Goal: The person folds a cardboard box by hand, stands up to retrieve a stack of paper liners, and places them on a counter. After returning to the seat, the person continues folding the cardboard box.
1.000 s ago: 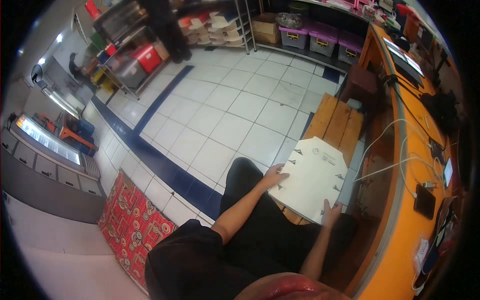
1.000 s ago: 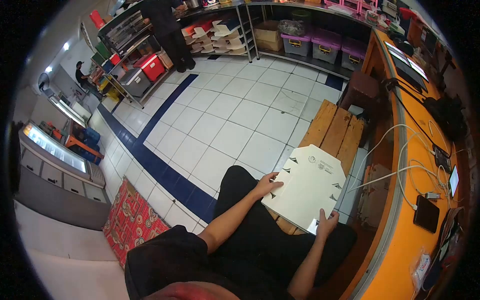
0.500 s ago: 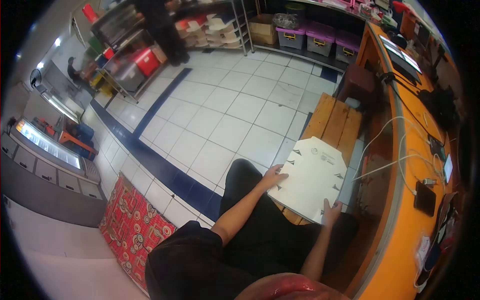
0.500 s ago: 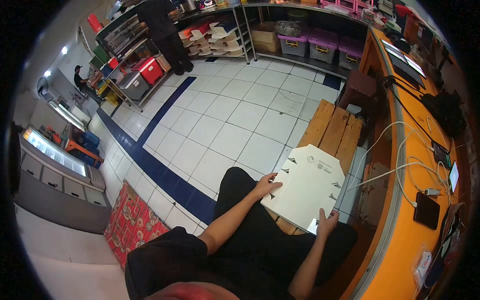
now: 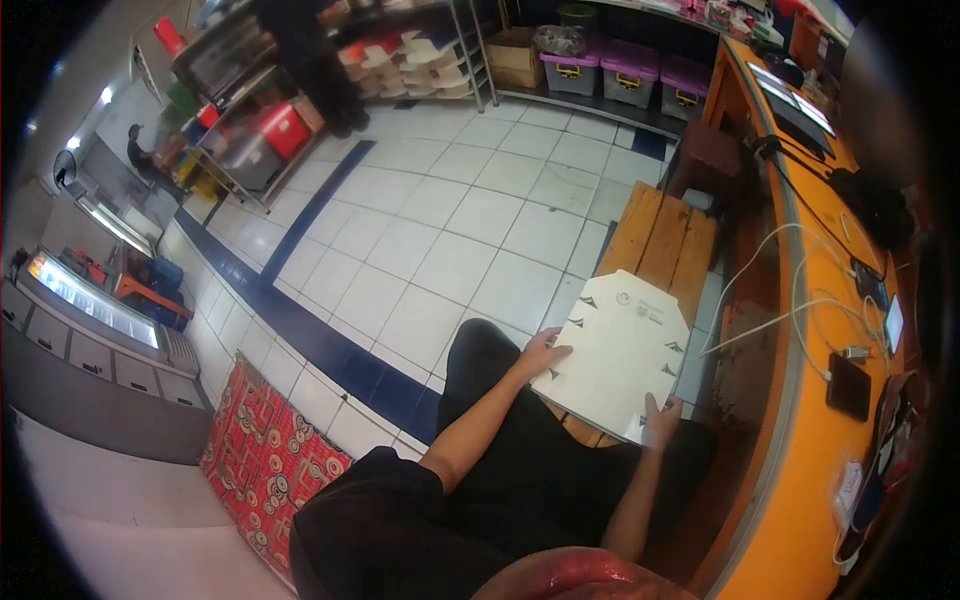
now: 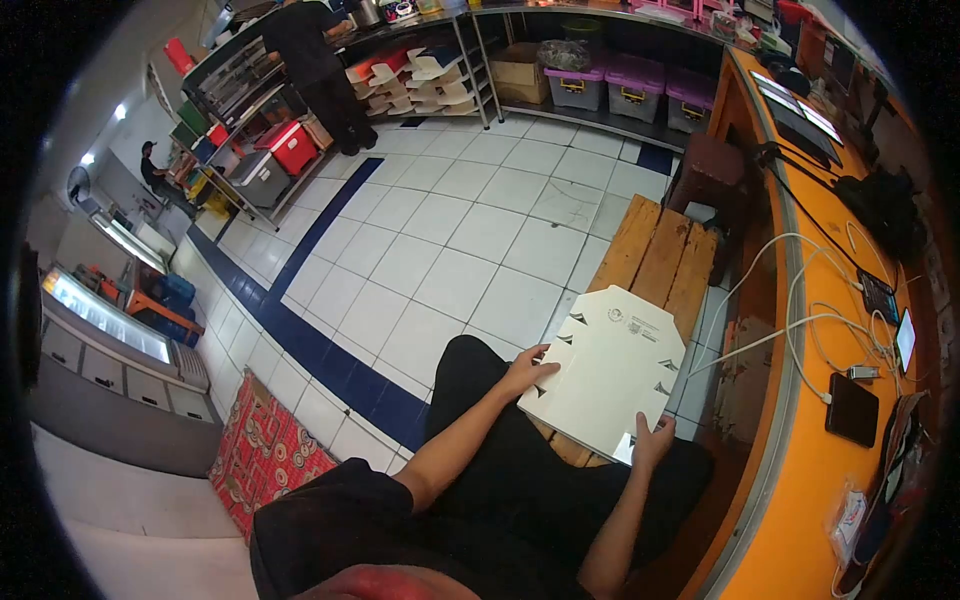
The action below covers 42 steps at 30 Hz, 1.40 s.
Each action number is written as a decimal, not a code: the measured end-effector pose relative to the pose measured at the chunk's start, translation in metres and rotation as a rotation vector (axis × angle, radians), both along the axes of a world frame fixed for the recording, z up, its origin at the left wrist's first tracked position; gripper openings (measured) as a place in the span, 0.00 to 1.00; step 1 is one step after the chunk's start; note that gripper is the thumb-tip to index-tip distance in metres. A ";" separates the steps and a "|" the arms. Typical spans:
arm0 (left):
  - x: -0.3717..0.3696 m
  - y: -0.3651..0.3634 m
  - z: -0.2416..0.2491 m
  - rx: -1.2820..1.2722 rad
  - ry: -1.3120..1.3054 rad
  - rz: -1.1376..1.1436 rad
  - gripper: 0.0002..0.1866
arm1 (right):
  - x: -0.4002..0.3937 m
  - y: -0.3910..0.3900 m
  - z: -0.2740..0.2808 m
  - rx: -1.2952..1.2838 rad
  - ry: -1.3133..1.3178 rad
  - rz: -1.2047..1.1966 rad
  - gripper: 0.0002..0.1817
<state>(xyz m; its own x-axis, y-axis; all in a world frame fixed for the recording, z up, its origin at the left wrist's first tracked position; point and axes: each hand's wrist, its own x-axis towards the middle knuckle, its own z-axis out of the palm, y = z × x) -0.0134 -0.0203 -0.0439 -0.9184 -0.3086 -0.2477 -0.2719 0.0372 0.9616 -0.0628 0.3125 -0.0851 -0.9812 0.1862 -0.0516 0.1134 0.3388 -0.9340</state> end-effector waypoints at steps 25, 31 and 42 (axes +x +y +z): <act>0.004 0.003 0.012 -0.061 -0.052 0.050 0.37 | 0.006 -0.005 0.017 0.009 -0.022 -0.004 0.26; 0.002 0.005 0.018 -0.018 -0.043 0.037 0.31 | 0.004 -0.003 0.017 0.015 -0.047 -0.013 0.26; 0.002 0.000 -0.008 -0.123 -0.005 0.084 0.33 | 0.004 -0.006 0.019 0.228 -0.030 -0.011 0.28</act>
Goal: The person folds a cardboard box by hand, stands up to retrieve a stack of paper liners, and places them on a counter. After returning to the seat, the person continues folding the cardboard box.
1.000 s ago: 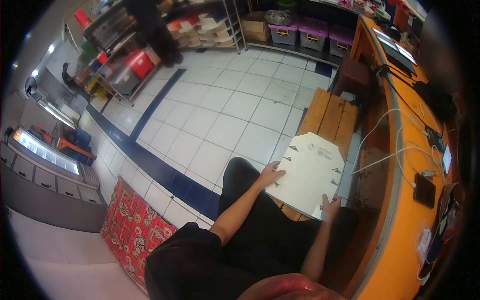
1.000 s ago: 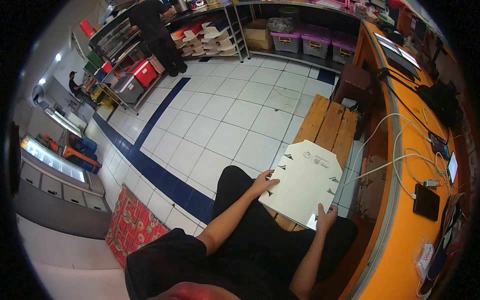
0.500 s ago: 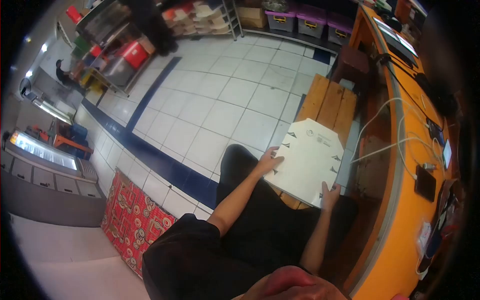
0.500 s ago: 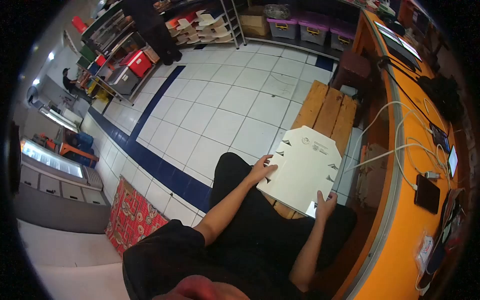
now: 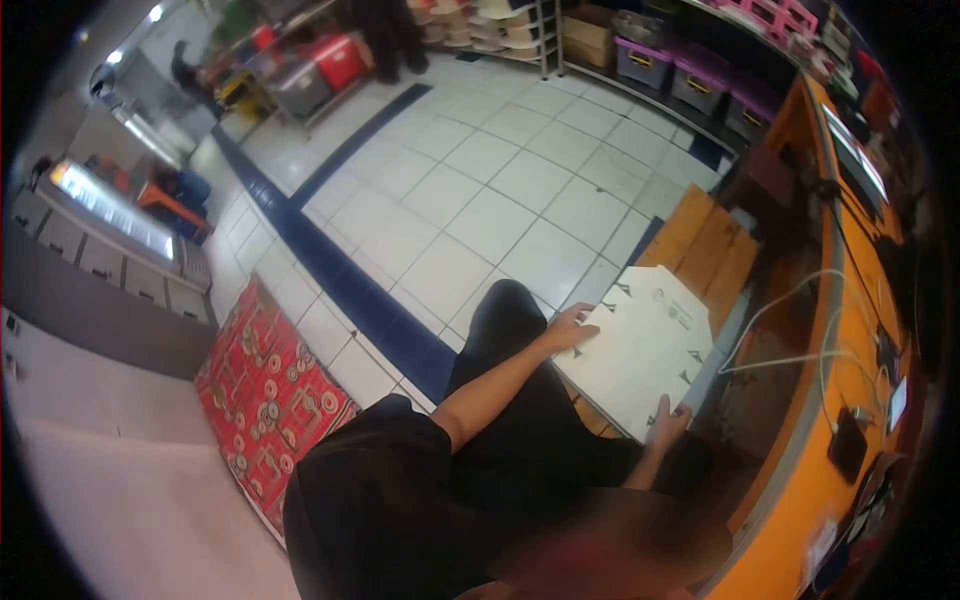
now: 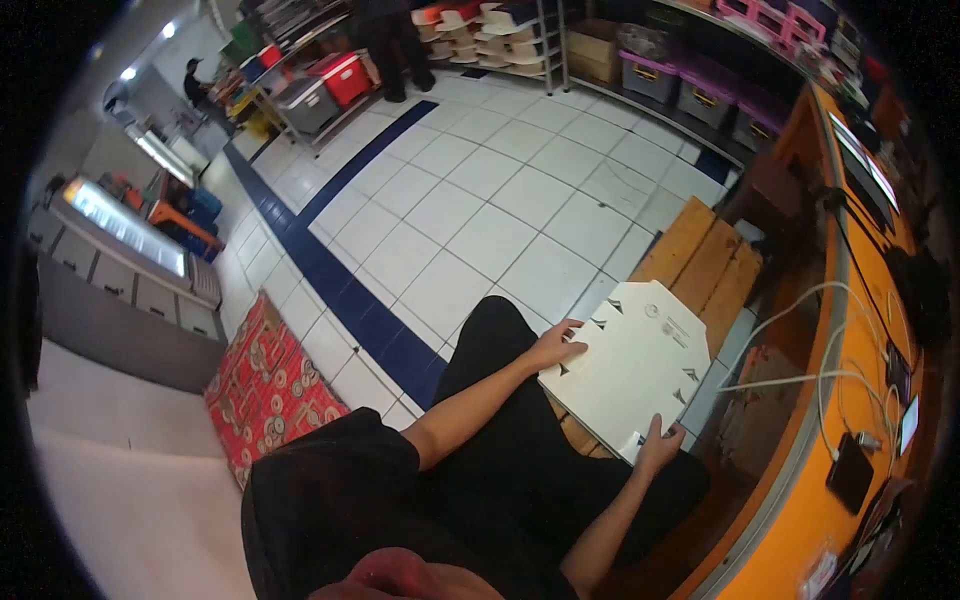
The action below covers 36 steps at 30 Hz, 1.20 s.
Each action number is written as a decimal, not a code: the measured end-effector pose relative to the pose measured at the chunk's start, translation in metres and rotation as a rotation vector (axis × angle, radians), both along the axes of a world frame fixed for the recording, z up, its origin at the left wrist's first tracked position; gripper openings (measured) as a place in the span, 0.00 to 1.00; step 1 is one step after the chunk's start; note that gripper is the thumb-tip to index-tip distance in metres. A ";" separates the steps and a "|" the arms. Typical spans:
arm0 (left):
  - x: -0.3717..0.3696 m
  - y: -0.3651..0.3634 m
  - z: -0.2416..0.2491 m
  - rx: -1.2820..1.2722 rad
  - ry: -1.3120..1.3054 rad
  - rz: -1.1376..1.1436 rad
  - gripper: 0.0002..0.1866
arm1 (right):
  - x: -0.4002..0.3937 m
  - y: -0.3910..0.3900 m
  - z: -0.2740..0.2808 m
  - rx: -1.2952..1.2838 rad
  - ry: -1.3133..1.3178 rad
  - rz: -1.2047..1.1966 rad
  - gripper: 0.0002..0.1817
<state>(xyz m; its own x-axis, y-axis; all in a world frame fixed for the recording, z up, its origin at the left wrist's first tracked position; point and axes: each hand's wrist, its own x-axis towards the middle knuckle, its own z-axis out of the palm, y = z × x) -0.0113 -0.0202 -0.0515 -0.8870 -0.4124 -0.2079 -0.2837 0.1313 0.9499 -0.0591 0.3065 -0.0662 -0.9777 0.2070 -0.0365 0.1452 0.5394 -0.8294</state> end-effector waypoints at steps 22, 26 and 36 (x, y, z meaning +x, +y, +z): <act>0.007 0.013 0.032 -0.327 0.022 -0.081 0.33 | 0.009 -0.012 0.018 0.173 0.081 -0.008 0.22; 0.017 0.020 0.045 -0.561 0.018 -0.055 0.34 | 0.023 -0.032 0.062 0.213 0.044 -0.001 0.28; 0.009 0.057 0.136 -0.967 0.555 -0.231 0.26 | 0.044 -0.097 0.137 0.366 0.807 0.207 0.23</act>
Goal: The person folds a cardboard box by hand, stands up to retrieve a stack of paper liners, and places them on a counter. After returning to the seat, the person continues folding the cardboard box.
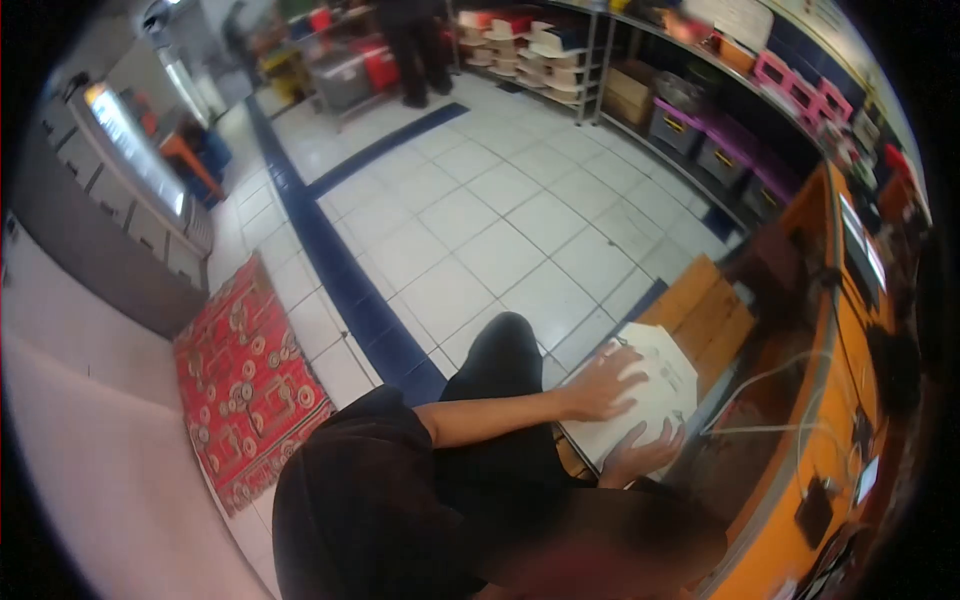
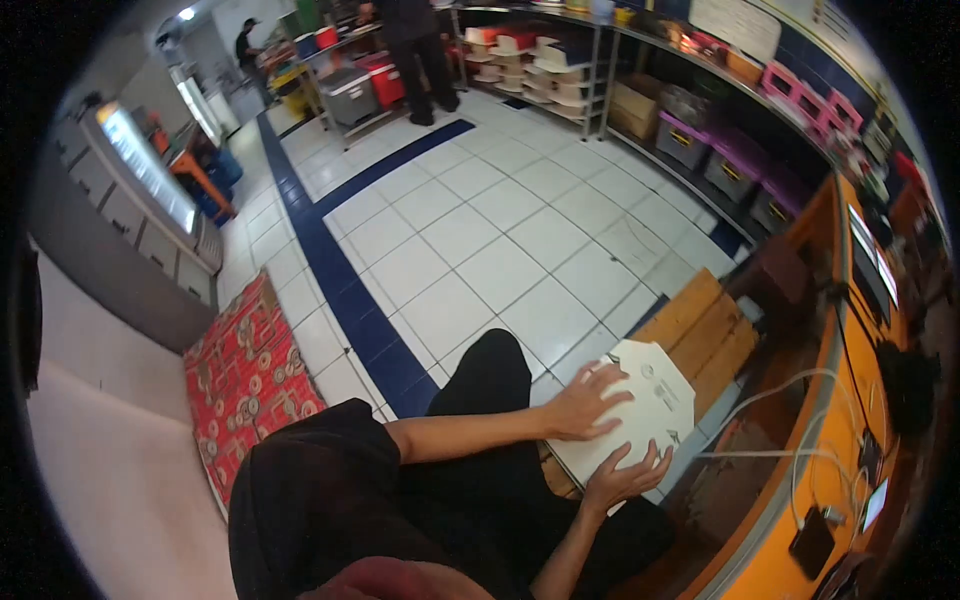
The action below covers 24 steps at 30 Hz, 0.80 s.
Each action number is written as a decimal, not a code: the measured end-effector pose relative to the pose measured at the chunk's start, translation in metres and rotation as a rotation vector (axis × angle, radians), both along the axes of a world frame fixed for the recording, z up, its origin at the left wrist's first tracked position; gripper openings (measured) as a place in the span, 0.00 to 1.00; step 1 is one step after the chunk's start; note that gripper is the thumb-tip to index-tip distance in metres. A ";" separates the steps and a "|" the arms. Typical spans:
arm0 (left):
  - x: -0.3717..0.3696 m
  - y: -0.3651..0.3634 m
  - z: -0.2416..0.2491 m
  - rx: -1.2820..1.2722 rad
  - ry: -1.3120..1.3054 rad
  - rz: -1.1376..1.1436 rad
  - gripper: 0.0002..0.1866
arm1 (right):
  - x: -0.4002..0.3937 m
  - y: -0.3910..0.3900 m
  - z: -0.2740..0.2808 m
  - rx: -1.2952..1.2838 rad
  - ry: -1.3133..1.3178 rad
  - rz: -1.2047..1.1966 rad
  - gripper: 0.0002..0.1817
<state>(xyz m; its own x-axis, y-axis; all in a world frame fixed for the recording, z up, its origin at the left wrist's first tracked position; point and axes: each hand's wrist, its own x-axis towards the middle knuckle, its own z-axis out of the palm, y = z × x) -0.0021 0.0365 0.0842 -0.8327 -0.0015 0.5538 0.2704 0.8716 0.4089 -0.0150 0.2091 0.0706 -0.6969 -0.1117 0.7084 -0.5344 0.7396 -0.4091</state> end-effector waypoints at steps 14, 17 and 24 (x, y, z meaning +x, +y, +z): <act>0.006 0.009 -0.002 0.143 0.252 -0.097 0.24 | -0.011 0.005 -0.060 0.435 -0.167 -0.056 0.17; 0.009 -0.002 -0.008 0.082 0.132 -0.055 0.23 | -0.017 -0.008 0.018 0.004 0.034 0.001 0.18; -0.004 0.006 0.002 0.134 0.239 -0.134 0.22 | -0.019 0.003 -0.058 0.235 -0.290 -0.046 0.16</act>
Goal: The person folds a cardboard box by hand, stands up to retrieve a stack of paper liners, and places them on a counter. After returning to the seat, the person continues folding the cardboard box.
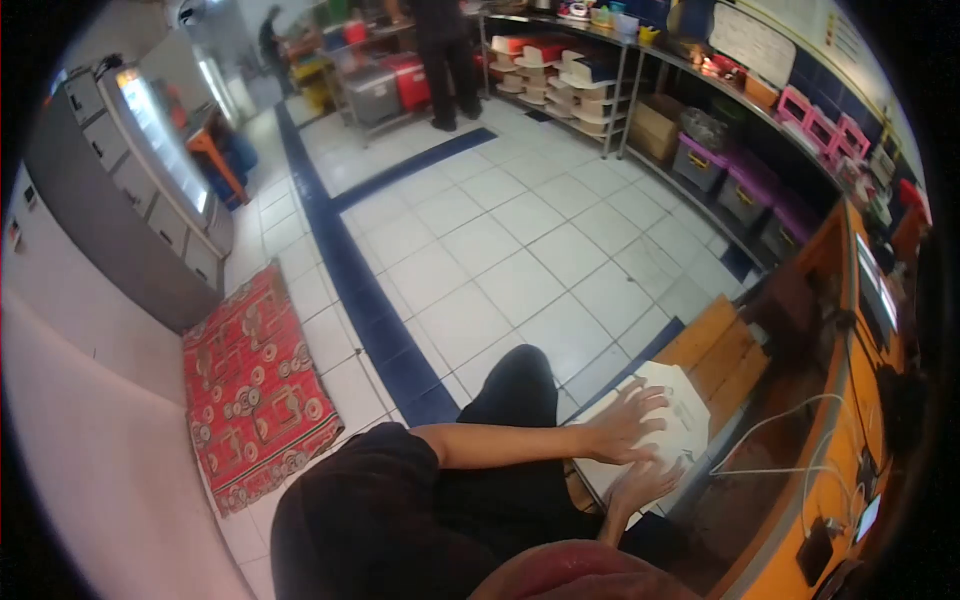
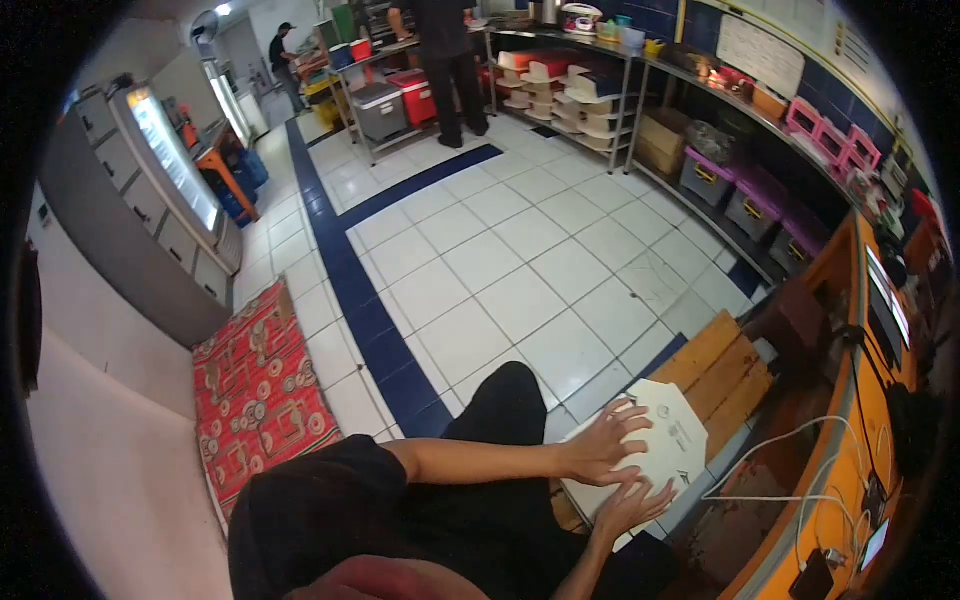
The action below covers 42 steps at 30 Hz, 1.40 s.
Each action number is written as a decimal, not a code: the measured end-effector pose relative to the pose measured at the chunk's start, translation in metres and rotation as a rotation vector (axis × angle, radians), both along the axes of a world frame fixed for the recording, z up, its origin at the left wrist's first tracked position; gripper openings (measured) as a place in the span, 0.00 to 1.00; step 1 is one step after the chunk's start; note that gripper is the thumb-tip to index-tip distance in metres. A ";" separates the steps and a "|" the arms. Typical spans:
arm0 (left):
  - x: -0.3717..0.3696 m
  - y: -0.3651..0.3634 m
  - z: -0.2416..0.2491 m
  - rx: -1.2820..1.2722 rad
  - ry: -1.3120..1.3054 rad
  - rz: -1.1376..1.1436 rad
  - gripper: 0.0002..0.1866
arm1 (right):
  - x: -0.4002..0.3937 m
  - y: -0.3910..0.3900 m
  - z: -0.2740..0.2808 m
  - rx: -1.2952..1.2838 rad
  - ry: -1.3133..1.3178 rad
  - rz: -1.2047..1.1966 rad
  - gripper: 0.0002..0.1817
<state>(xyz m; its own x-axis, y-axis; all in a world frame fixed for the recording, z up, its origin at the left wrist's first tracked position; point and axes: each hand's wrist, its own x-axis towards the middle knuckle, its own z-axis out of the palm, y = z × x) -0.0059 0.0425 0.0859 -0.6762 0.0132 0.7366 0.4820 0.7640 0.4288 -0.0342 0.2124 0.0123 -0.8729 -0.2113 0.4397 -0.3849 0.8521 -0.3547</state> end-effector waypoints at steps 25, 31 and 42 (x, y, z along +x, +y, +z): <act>-0.063 -0.058 0.112 -0.790 0.100 -0.467 0.17 | 0.000 0.025 0.009 -0.125 -0.012 0.049 0.11; -0.053 -0.048 0.127 -0.754 0.109 -0.496 0.17 | -0.003 0.022 0.065 -0.355 0.163 0.171 0.18; 0.019 0.088 0.118 -0.268 0.015 -0.823 0.18 | -0.036 0.013 -0.047 0.194 -0.176 0.232 0.16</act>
<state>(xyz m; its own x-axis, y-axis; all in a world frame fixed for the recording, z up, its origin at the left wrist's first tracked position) 0.0131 0.1300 0.2034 -0.3654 0.6692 0.6471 0.9305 0.2439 0.2732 -0.0700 0.2249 -0.0346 -0.8507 -0.4777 0.2191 -0.5235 0.8072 -0.2726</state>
